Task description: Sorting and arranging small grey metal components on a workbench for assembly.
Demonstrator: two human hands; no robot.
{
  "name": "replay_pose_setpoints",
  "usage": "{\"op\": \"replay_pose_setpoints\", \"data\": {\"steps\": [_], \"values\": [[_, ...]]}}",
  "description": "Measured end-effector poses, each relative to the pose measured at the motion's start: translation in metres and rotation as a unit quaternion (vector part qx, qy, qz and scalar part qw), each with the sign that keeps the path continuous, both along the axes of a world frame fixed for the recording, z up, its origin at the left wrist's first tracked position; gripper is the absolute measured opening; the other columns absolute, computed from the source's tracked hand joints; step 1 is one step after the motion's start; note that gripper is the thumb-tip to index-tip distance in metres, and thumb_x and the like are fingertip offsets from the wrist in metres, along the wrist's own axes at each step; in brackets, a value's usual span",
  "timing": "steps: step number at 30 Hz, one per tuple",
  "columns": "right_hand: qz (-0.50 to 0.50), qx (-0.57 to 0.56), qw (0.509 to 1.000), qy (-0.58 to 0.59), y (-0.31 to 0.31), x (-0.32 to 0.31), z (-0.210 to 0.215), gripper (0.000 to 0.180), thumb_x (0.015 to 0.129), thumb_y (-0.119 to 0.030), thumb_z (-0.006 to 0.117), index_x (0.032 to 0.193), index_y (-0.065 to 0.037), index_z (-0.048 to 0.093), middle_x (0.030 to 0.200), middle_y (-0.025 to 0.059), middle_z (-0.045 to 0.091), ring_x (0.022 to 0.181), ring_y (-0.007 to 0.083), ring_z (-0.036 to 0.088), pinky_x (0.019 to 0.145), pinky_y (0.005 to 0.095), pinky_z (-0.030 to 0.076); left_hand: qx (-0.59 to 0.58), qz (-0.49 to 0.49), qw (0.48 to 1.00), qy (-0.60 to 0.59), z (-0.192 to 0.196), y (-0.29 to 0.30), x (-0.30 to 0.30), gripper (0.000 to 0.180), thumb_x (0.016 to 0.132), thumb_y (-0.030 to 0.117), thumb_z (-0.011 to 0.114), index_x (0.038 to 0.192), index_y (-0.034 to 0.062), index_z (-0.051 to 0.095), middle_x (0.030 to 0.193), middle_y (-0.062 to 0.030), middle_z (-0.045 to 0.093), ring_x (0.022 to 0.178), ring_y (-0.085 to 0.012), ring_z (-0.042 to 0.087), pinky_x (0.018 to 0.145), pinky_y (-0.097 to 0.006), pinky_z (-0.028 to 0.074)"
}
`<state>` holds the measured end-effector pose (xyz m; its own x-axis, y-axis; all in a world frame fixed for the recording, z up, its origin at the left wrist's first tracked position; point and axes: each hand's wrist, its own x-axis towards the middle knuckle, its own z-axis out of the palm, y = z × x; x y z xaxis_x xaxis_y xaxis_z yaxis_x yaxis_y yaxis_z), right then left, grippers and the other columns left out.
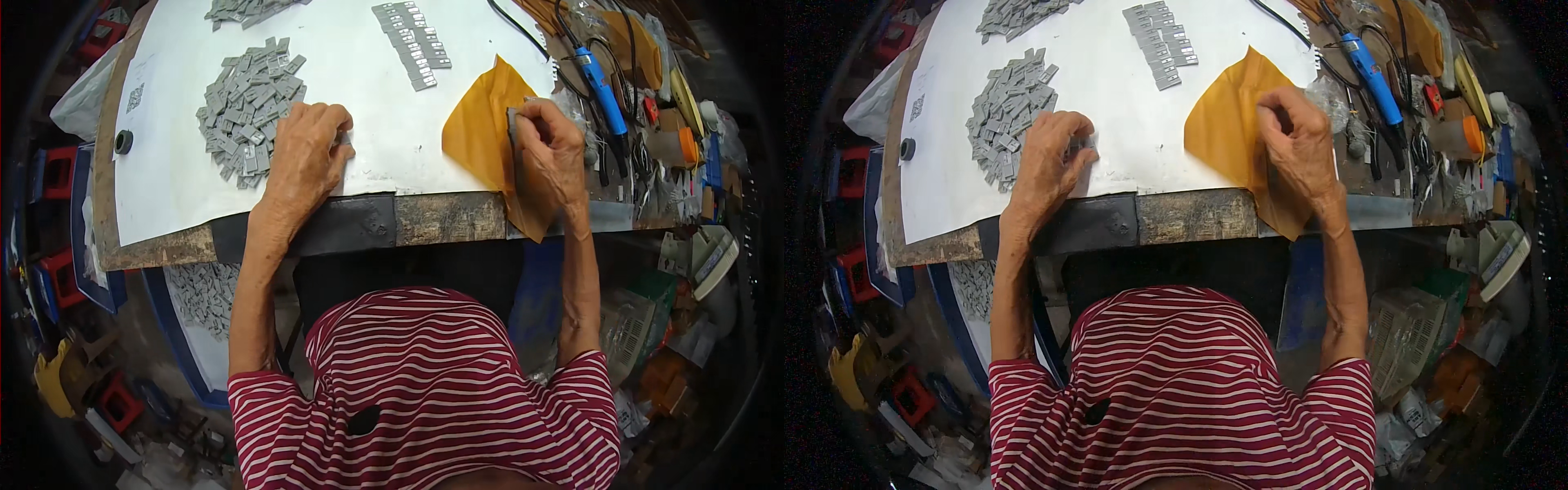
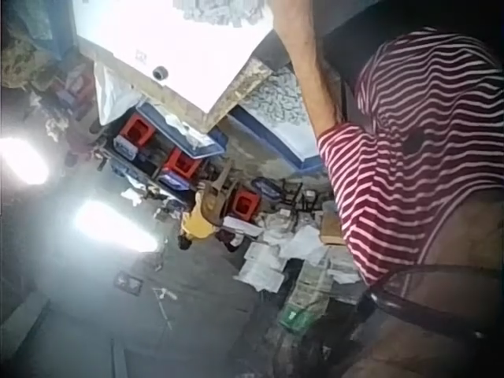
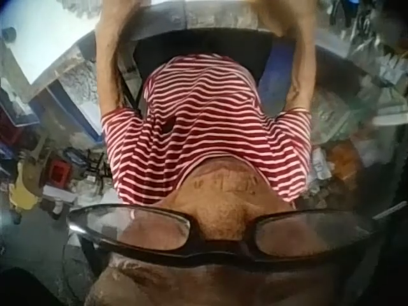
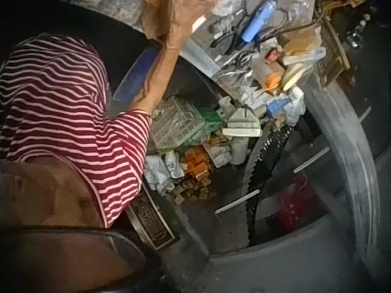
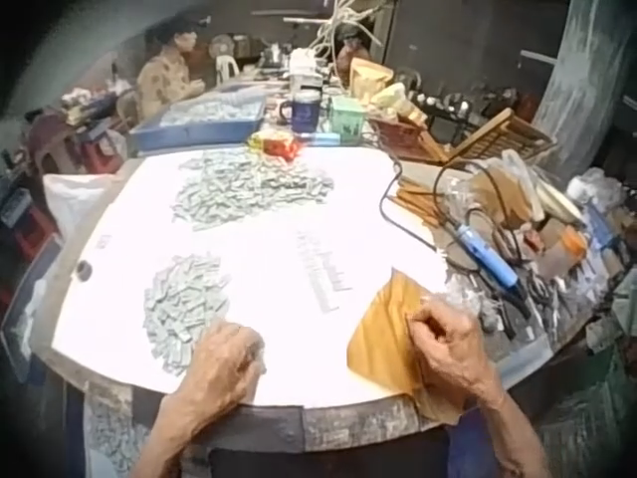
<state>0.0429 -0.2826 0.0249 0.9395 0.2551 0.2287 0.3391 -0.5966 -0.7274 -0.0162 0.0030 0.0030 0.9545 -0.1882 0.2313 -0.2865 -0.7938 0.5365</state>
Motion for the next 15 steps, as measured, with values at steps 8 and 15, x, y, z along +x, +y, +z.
{"op": "replay_pose_setpoints", "data": {"steps": [8, 15], "values": [[0.020, 0.284, 0.912, 0.295, 0.038, -0.031, 0.006, 0.007, 0.081, -0.005, 0.058, 0.084, 0.001, 0.059, 0.061, 0.0027, 0.058, 0.050, 0.0047, 0.052, 0.041, 0.0153, 0.039, -0.241, 0.074, 0.967, 0.041, 0.007, -0.018, -0.005, 0.011, 0.076, 0.002, 0.061, 0.087, -0.0006, 0.058, 0.069, -0.0077, 0.061, 0.059, -0.0132, 0.056, 0.054, -0.024, 0.043], [0.043, 0.409, 0.837, 0.361, 0.044, -0.034, -0.011, 0.007, 0.081, -0.004, 0.056, 0.082, 0.003, 0.058, 0.068, 0.0078, 0.060, 0.050, 0.0070, 0.052, 0.043, 0.0167, 0.039, -0.487, 0.077, 0.851, 0.182, 0.006, -0.054, -0.011, 0.018, 0.080, 0.010, 0.063, 0.096, 0.0002, 0.063, 0.073, -0.0024, 0.062, 0.063, -0.0050, 0.055, 0.057, -0.017, 0.040]]}}
